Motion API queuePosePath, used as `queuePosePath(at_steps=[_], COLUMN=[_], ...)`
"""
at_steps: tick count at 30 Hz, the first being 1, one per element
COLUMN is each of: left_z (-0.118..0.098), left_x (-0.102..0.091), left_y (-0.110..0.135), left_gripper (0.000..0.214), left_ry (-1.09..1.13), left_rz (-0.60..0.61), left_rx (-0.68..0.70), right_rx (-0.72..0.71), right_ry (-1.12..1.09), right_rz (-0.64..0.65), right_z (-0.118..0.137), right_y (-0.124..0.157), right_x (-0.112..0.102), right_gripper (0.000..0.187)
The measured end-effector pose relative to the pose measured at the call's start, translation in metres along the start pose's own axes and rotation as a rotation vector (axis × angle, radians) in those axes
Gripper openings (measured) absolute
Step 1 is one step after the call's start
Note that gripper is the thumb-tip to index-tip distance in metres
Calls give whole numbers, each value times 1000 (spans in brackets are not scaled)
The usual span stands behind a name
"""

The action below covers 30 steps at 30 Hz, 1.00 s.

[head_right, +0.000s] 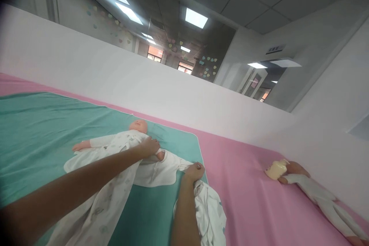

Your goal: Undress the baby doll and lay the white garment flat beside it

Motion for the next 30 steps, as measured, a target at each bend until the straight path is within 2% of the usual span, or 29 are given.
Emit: queuePosePath(at_steps=[4,7,10,15,18,21,23,25,27,29,30], left_z=[28,32,15,-33,-35,-2,37,86,126,148,152], left_x=[-24,-33,-31,-14,-20,-42,-58,-58,-38,-8,5], left_y=[6,7,7,9,19,49,83,122,159,182,188], left_gripper=[26,37,37,34,28,28,31,34,39,48,50], left_ry=[16,18,20,46,68,119,288,518,727,929,1003], left_rz=[-8,4,-5,4,-25,-134,-274,-381,-422,-421,-409], left_rx=[-35,-79,-129,-137,-107,-105,-144,-315,-512,-618,-622], right_rx=[-21,-18,-17,-38,-92,-174,-279,-481,-715,-870,-906], right_ry=[120,169,179,146,119,94,86,43,-56,-176,-225], right_rz=[20,35,48,15,10,-11,-53,-71,-22,104,189], right_z=[3,4,6,10,15,29,46,73,100,120,126], right_y=[-1,-1,0,3,5,11,22,44,76,110,126], right_x=[1,2,3,-4,-8,-13,-17,-17,-10,2,11], right_gripper=[51,52,52,50,45,41,42,42,41,40,40])
Point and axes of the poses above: each hand's wrist, its own y-axis away from the middle knuckle, its own x-axis out of the palm, z = x × y, the point moved 8 cm from there along -y, towards the middle knuckle, and after that the axes turned 2 degrees about -x, right-handed, at the moved point
